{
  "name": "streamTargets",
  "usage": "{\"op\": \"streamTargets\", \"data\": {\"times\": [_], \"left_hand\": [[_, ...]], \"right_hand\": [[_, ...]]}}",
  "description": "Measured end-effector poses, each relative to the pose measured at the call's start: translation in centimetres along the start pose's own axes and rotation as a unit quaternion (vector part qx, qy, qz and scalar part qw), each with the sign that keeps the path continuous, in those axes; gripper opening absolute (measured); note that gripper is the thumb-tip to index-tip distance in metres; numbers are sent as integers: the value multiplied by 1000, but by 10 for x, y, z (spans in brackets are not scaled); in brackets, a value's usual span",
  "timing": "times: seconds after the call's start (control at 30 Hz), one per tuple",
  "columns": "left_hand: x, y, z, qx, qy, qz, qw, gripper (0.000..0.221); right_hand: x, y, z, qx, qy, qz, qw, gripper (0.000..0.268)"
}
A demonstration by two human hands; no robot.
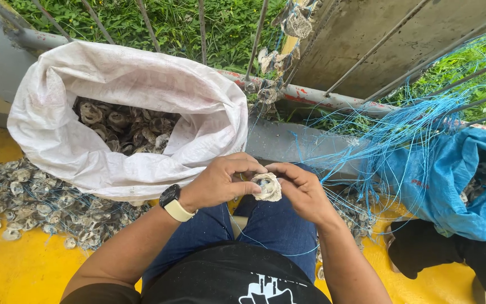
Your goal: Stringing oyster shells onto a line for aquaculture.
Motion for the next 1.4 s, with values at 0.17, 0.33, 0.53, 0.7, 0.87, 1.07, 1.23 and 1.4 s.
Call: {"op": "streamTargets", "data": {"times": [0.17,0.33,0.53,0.7,0.87,1.07,1.23,1.4], "left_hand": [[0,-1,0,47,-24,8,999,32],[3,-2,-13,56,-81,20,995,34],[11,-4,-32,22,-150,21,988,35],[18,-3,-6,15,-199,49,979,35],[14,-2,14,103,192,103,970,42],[3,19,21,210,305,123,921,28],[-27,54,53,315,461,172,812,31],[-46,97,104,447,546,198,680,22]], "right_hand": [[8,-6,-3,57,266,-54,961,48],[16,-11,-13,-10,211,-71,975,56],[20,-12,-6,-49,58,19,997,42],[23,-10,-26,-106,-169,107,974,26],[23,-30,-64,-320,-319,184,873,30],[-45,-111,-31,-264,404,66,873,32],[-130,-178,57,-151,279,292,902,38],[-169,-214,198,-147,-337,387,846,33]]}}
Point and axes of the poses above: each hand's wrist, its own y-axis towards the middle knuckle, its own x-axis out of the palm, z = x × y, the point moved 5 cm from there along y, towards the middle knuckle, and after that the axes turned 2 degrees about x, right-handed, at the moved point
